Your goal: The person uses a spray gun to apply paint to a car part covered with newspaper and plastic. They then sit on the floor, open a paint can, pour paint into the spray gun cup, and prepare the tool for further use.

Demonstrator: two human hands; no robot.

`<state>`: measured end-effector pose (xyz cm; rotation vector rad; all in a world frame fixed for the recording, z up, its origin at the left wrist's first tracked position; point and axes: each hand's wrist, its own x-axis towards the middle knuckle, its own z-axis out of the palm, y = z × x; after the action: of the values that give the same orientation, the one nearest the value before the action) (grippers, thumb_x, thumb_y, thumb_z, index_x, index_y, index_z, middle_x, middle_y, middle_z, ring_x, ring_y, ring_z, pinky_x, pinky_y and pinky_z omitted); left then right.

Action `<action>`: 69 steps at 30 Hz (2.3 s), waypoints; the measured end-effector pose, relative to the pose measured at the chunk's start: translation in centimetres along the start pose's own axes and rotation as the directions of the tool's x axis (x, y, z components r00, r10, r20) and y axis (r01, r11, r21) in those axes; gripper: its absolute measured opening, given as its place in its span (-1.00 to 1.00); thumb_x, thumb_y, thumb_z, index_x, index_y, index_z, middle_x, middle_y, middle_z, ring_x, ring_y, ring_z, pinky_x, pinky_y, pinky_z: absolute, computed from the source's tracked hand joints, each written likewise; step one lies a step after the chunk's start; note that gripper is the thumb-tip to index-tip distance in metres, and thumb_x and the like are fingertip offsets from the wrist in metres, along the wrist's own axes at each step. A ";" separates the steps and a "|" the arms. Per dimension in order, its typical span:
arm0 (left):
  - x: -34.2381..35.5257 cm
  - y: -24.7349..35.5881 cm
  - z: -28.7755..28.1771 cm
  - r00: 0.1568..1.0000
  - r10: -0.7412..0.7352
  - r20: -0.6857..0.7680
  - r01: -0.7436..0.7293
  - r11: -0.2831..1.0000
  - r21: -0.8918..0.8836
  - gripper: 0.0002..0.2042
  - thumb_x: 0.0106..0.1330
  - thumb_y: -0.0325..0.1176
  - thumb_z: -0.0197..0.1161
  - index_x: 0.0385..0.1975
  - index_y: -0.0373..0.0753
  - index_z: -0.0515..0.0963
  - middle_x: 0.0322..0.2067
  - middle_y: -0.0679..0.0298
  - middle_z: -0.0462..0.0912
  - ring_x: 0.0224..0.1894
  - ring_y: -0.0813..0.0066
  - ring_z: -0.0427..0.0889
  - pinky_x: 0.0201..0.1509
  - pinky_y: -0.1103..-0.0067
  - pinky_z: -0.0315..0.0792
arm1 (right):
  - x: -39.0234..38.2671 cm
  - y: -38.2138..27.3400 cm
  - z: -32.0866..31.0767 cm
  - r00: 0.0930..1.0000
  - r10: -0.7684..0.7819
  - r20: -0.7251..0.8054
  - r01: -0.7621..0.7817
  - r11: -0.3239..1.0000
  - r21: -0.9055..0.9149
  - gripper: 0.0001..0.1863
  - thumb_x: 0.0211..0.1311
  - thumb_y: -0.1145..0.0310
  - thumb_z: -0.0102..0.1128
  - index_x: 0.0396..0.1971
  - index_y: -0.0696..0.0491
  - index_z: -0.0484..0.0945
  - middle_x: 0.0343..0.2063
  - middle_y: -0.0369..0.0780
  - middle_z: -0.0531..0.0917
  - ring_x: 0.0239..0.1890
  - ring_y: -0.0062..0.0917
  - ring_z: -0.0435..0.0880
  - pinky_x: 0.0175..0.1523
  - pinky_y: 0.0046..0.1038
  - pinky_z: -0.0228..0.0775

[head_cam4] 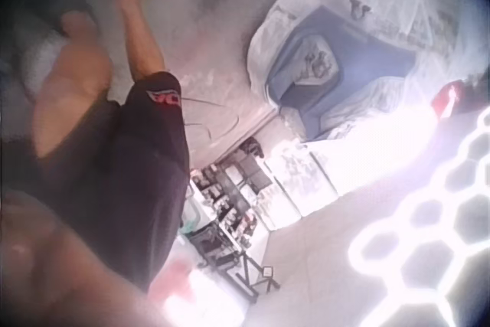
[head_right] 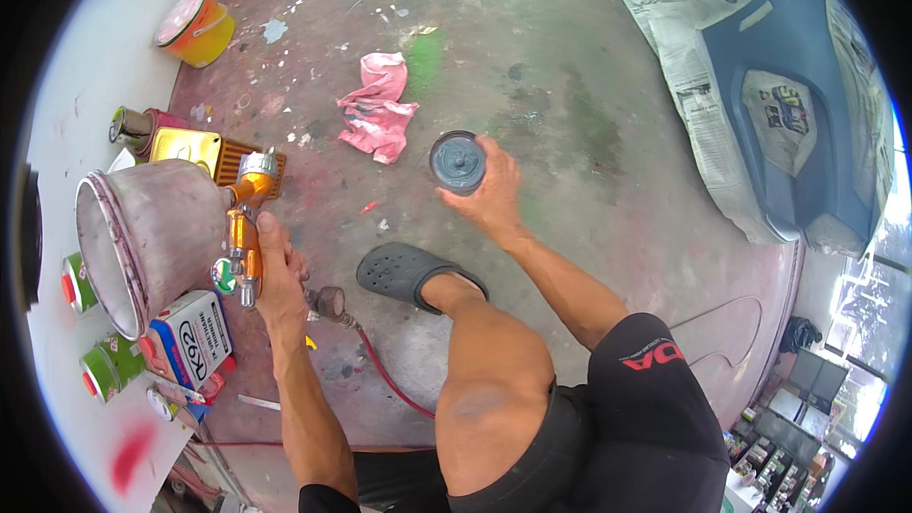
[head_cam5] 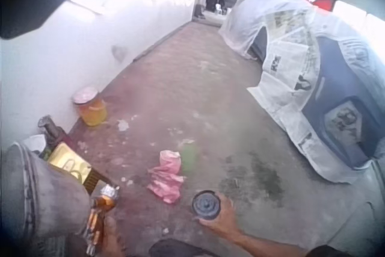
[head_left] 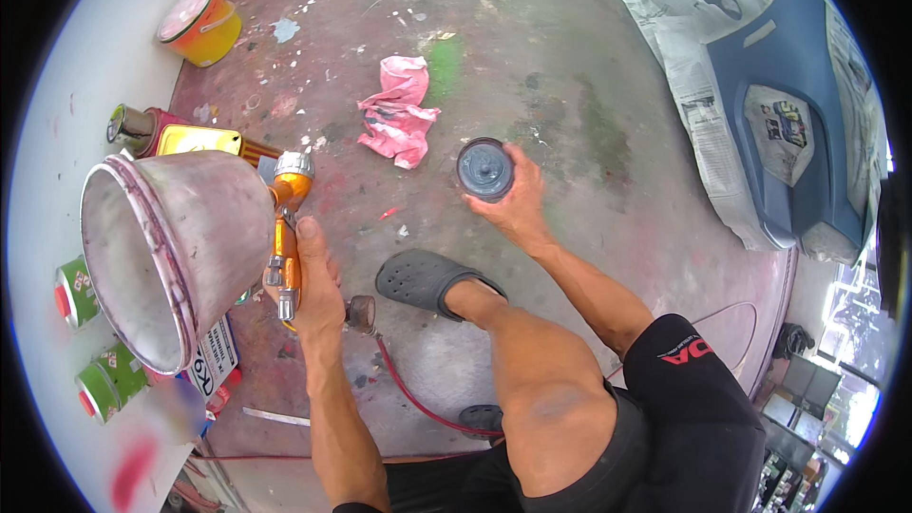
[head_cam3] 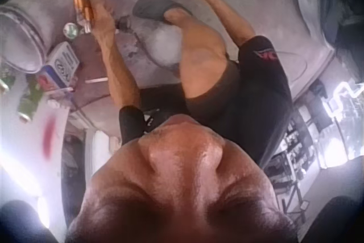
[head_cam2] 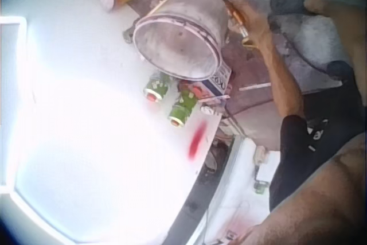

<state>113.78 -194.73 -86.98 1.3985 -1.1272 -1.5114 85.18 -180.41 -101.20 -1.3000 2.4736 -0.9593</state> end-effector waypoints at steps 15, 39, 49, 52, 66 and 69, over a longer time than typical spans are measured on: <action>-1.0 -2.5 -1.5 0.999 0.024 0.029 -0.028 0.989 0.144 -0.60 0.69 -0.13 0.38 0.26 -0.34 0.67 0.00 0.16 0.86 -0.44 0.74 0.46 -0.41 0.64 0.34 | 5.9 11.1 -8.5 0.950 0.281 -0.134 -0.308 0.910 -0.276 0.28 -0.15 0.10 0.83 0.58 0.16 0.26 0.40 0.11 0.55 0.43 0.07 0.52 0.50 0.04 0.42; -5.2 -9.4 -5.3 0.964 0.207 0.166 -0.261 0.853 0.452 -0.72 0.68 -0.31 0.40 0.13 -0.42 0.73 -0.03 0.15 0.83 0.03 0.40 0.77 0.21 0.38 0.64 | 13.5 20.1 -20.2 0.878 0.121 0.463 0.432 0.213 -0.876 0.30 -0.28 0.29 0.87 0.58 0.06 0.29 0.36 0.06 0.58 0.40 -0.05 0.58 0.41 -0.13 0.49; -5.8 -10.7 -6.8 0.938 0.289 0.194 -0.344 0.856 0.386 -0.66 0.68 -0.33 0.40 0.28 -0.42 0.70 0.13 0.20 0.79 0.15 0.44 0.69 0.31 0.42 0.56 | 12.9 17.5 -20.5 0.854 0.323 0.408 0.345 0.236 -0.909 0.17 -0.10 0.27 0.79 0.58 -0.10 0.30 0.33 0.00 0.57 0.36 -0.08 0.58 0.37 -0.10 0.47; -5.9 -9.0 -5.4 0.955 0.242 0.172 -0.286 0.907 0.308 -0.66 0.68 -0.32 0.40 0.28 -0.42 0.70 0.12 0.23 0.78 0.14 0.46 0.68 0.29 0.44 0.55 | 11.6 17.6 -21.4 0.860 0.248 0.446 0.397 0.225 -0.890 0.19 -0.05 0.25 0.79 0.63 -0.15 0.27 0.39 -0.01 0.55 0.40 -0.10 0.56 0.41 -0.11 0.45; -5.3 -10.2 -6.2 0.996 0.064 0.067 -0.085 0.911 0.403 -0.73 0.66 -0.31 0.43 0.11 -0.40 0.76 -0.10 0.27 0.80 -0.05 0.52 0.69 0.12 0.47 0.58 | 10.0 13.8 -17.2 0.975 0.041 0.217 0.146 0.615 -0.775 0.21 -0.12 0.18 0.80 0.63 -0.11 0.32 0.51 -0.07 0.50 0.42 -0.03 0.56 0.41 0.00 0.45; -5.5 -11.3 -7.6 0.985 0.129 0.110 -0.168 0.831 0.531 -0.74 0.62 -0.31 0.46 0.08 -0.38 0.77 -0.13 0.28 0.82 -0.06 0.50 0.72 0.14 0.47 0.59 | 10.6 12.7 -15.8 0.901 0.377 0.213 0.052 0.394 -0.918 0.17 -0.19 0.13 0.79 0.56 -0.06 0.40 0.45 -0.02 0.55 0.39 -0.03 0.58 0.38 0.05 0.48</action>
<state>122.16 -186.78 -96.04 1.5781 -1.7621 -1.1797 63.39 -176.44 -95.49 -1.1866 2.6912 0.8764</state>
